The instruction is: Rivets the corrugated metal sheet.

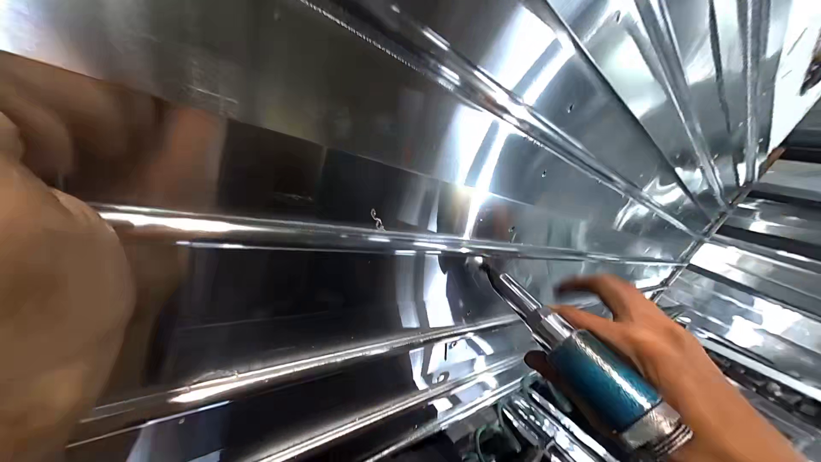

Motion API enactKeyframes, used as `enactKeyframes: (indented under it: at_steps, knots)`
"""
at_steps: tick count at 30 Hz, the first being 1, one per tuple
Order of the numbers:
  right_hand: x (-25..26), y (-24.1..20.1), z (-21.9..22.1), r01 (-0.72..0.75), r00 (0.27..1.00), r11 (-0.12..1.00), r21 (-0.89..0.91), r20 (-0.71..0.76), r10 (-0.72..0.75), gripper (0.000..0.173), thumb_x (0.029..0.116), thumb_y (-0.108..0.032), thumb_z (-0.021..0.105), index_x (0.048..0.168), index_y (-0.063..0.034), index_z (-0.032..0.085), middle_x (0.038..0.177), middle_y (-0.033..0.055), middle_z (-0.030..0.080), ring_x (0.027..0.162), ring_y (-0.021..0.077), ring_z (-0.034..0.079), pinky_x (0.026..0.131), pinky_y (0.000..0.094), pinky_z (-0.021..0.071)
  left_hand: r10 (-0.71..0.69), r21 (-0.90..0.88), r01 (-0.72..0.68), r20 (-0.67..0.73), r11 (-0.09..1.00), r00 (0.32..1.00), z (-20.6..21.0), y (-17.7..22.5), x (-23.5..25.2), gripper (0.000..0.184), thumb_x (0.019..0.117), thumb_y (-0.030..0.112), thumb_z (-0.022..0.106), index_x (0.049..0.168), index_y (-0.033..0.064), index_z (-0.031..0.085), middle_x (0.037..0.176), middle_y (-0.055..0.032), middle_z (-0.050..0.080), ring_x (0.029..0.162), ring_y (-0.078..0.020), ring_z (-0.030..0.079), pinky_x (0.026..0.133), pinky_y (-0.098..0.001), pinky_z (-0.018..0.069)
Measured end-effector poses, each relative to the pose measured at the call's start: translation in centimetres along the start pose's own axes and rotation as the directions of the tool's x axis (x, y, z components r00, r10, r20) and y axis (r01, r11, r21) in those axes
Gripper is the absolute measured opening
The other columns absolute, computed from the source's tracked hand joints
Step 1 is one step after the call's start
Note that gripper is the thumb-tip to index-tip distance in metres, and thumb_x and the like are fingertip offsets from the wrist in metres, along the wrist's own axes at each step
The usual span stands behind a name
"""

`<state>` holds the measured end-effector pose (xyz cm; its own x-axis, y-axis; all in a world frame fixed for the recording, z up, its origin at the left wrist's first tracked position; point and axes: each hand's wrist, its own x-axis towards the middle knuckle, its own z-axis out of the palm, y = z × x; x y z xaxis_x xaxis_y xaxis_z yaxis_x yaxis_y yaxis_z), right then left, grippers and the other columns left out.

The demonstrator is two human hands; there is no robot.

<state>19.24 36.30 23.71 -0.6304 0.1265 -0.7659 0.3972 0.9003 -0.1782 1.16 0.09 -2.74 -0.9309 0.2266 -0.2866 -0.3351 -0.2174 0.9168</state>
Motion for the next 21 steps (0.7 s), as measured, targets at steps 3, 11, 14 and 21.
enactKeyframes:
  at_steps: [3, 11, 14, 21]
  knots:
    - [0.8, -0.8, 0.6, -0.038, 0.993, 0.994, 0.101, -0.104, 0.049, 0.017, 0.081, -0.044, 0.074, 0.089, -0.0293, 0.07, 0.079, -0.0162, 0.066, 0.07, -0.0042, 0.062, 0.058, 0.0224, 0.0539, -0.193, 0.017, 0.192, 0.056, 0.981, 0.98, 1.7, 2.5, 0.9, 0.026, 0.1071, 0.009, 0.04, 0.084, 0.0103, 0.052, 0.081, -0.0008, 0.054, 0.079, -0.0137, 0.057, 0.076, -0.0283, 0.0506]
    - [-3.4, -0.2, 3.9, 0.063, 0.954, 0.891, 0.45, -0.289, 0.078, 0.016, 0.0828, -0.029, 0.078, 0.094, -0.0191, 0.074, 0.079, -0.0073, 0.072, 0.066, 0.0056, 0.068, 0.058, 0.0279, 0.0599, 0.448, 0.779, -0.251, -0.043, 0.574, 0.893, 10.3, 9.0, 0.1, 0.027, 0.1049, 0.024, 0.054, 0.087, 0.0069, 0.064, 0.072, 0.0068, 0.054, 0.065, 0.0024, 0.048, 0.064, -0.0212, 0.0415]
    - [-10.3, -1.6, 4.7, 0.235, 0.944, 0.706, 0.668, -0.329, -0.003, 0.048, 0.0853, -0.02, 0.082, 0.127, -0.0058, 0.064, 0.116, 0.0097, 0.072, 0.1, 0.0226, 0.072, 0.086, 0.0406, 0.0636, 0.235, 0.611, -0.194, 0.013, 0.767, 0.972, 11.3, 14.6, -7.5, 0.024, 0.1071, 0.016, 0.051, 0.119, 0.0042, 0.068, 0.071, 0.0008, 0.059, 0.05, -0.0041, 0.046, 0.046, -0.0209, 0.0394]
    - [-20.2, -8.4, 11.3, 0.327, 0.941, 0.603, 0.728, -0.312, -0.134, 0.03, 0.0903, -0.015, 0.079, 0.115, 0.0002, 0.07, 0.096, 0.0085, 0.077, 0.085, 0.0136, 0.074, 0.078, 0.035, 0.0645, -0.537, -0.383, 0.781, 0.572, 0.493, 0.62, 11.9, 13.7, -31.9, 0.056, 0.1073, 0.055, 0.033, 0.124, 0.0156, 0.07, 0.052, 0.0078, 0.046, 0.038, 0.0003, 0.039, 0.035, -0.0164, 0.0338]
